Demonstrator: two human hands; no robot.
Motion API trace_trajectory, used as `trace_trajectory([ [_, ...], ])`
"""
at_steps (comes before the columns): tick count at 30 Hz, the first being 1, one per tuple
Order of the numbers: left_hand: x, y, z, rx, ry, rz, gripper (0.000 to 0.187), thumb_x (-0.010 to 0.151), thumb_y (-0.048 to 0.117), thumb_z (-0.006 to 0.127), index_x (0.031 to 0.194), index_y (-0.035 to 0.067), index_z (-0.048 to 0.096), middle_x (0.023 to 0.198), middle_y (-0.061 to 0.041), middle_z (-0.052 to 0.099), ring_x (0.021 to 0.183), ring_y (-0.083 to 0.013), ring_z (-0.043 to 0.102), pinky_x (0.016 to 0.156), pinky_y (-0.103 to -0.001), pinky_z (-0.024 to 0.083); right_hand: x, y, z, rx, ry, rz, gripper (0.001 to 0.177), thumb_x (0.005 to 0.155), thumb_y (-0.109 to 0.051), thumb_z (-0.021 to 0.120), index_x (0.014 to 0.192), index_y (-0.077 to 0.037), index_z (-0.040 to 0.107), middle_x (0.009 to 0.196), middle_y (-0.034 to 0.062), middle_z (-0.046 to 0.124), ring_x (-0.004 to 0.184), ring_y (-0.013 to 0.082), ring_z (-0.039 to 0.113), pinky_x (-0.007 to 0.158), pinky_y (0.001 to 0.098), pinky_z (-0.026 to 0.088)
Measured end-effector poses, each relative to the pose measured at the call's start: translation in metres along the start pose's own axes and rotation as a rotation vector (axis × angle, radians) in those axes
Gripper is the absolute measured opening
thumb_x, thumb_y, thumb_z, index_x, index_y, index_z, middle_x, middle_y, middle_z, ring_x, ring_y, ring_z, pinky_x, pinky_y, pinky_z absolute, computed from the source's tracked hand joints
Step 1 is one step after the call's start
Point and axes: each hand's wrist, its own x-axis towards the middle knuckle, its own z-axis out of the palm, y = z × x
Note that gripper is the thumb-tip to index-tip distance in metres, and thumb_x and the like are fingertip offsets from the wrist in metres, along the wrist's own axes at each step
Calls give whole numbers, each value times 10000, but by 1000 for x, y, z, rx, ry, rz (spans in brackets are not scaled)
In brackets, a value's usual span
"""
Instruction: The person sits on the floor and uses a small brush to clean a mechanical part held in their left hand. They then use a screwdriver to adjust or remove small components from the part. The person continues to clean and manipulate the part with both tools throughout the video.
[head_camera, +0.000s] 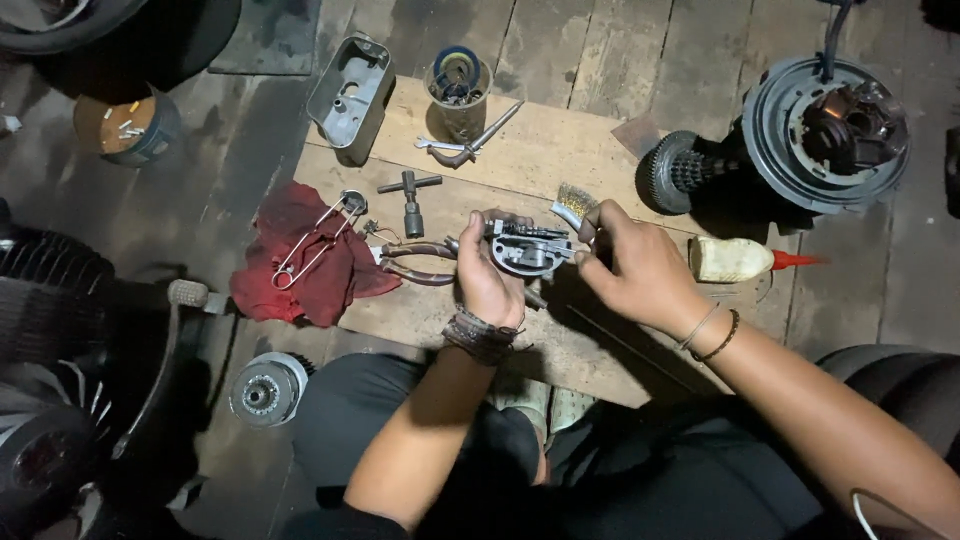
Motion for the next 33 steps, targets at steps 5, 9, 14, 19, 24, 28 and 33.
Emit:
trace_trajectory([
  [5,-4,-1,5,16,-4,24,353,952,462,610,984,111,633,925,-137,671,1003,-273,658,871,-411,573,0,-9,-1,-181,-4,-7,292,854,-294,681,1090,-152,586,740,159,739,776,446,731,747,557,548],
  [9,-7,0,10,83,-31,86,326,959,432,591,988,108,621,914,-127,666,959,-237,656,807,-359,579,-5,-12,0,-411,9,-88,310,869,-321,642,1116,-150,564,679,159,719,731,431,748,711,546,571],
  [14,4,-7,-4,190,-65,171,297,967,373,586,989,77,607,888,-154,645,904,-231,635,759,-352,575,-6,-5,11,-635,180,-343,212,888,-309,614,998,-148,531,630,103,664,629,344,726,589,467,573],
  [19,8,-6,-6,293,-82,231,283,970,346,576,980,64,608,861,-154,642,856,-210,625,710,-317,571,0,7,20,-730,327,-566,112,895,-214,591,956,-152,521,614,38,616,584,253,692,535,372,581],
  [24,5,-4,-5,273,-90,156,330,950,390,587,963,61,615,836,-182,636,846,-240,633,700,-350,580,3,-2,21,-161,94,-218,276,848,-222,708,1002,-76,532,615,209,639,679,504,688,611,595,518],
  [28,2,-5,-3,177,-59,46,340,935,440,588,953,103,628,868,-136,649,897,-243,649,741,-367,588,7,9,26,-66,95,-177,256,832,-198,715,1043,-146,580,548,113,628,635,435,697,632,514,531],
  [33,3,-6,-2,52,-14,-44,369,937,479,605,942,112,636,867,-131,670,898,-268,673,764,-379,594,12,8,30,34,138,-248,231,830,-205,732,1005,-153,590,619,123,653,588,386,688,578,468,519],
])
